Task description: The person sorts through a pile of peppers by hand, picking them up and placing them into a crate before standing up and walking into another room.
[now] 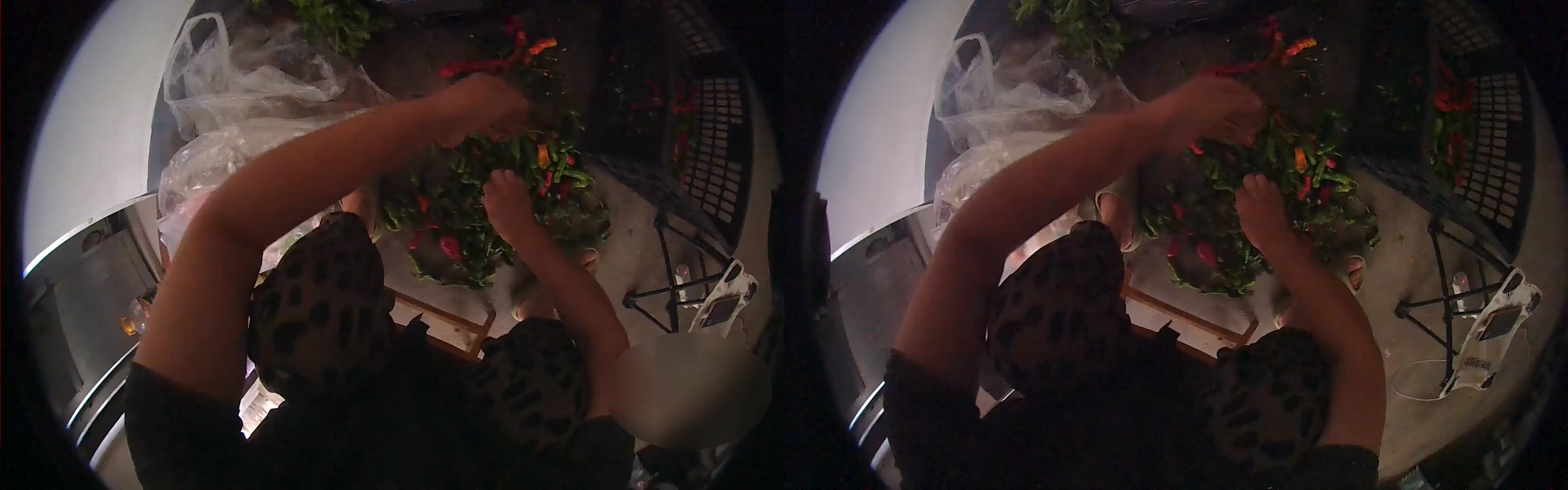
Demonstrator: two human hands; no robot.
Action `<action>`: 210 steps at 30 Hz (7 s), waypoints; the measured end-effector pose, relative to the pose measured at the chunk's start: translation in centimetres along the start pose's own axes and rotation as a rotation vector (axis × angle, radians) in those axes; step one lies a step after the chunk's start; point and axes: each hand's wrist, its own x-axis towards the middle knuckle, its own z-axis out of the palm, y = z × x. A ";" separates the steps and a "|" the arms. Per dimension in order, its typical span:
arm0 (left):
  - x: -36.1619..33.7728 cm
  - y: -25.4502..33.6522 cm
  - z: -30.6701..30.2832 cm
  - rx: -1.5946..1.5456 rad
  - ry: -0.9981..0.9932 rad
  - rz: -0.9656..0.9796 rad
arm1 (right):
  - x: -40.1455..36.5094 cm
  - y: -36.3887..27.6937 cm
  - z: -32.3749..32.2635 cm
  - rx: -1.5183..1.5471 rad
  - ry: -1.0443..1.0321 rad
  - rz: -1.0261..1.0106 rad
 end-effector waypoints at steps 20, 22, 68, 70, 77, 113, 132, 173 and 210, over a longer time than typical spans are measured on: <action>-2.3 -8.6 1.9 0.479 -0.221 -0.011 | -0.1 1.6 -5.7 1.410 0.259 0.800; -2.4 -8.4 1.8 0.244 -0.280 -0.154 | 0.3 1.2 -6.5 1.376 0.284 0.772; -4.4 -12.8 -7.2 0.822 0.221 0.048 | -2.9 0.4 -6.3 0.123 -0.259 -0.255; -5.0 -12.4 -7.6 0.761 0.252 0.046 | -2.2 -0.9 -6.8 0.172 -0.377 -0.340; -6.1 -12.3 -9.2 0.578 0.290 0.126 | 3.3 -10.7 0.9 0.277 -0.287 -0.446; -4.8 -12.2 -7.7 -0.356 0.098 -0.335 | 8.4 -3.2 -4.5 1.440 0.193 0.620; -4.1 -11.1 -5.3 -0.235 -0.027 -0.213 | 9.1 -3.3 -6.6 1.567 0.367 0.846; -6.0 -11.5 -5.3 -0.245 -0.120 -0.370 | 8.5 -4.9 -5.7 0.889 0.108 0.550; -6.1 -12.3 -5.9 -0.096 -0.033 -0.078 | 9.2 -5.4 -5.3 0.725 0.250 0.486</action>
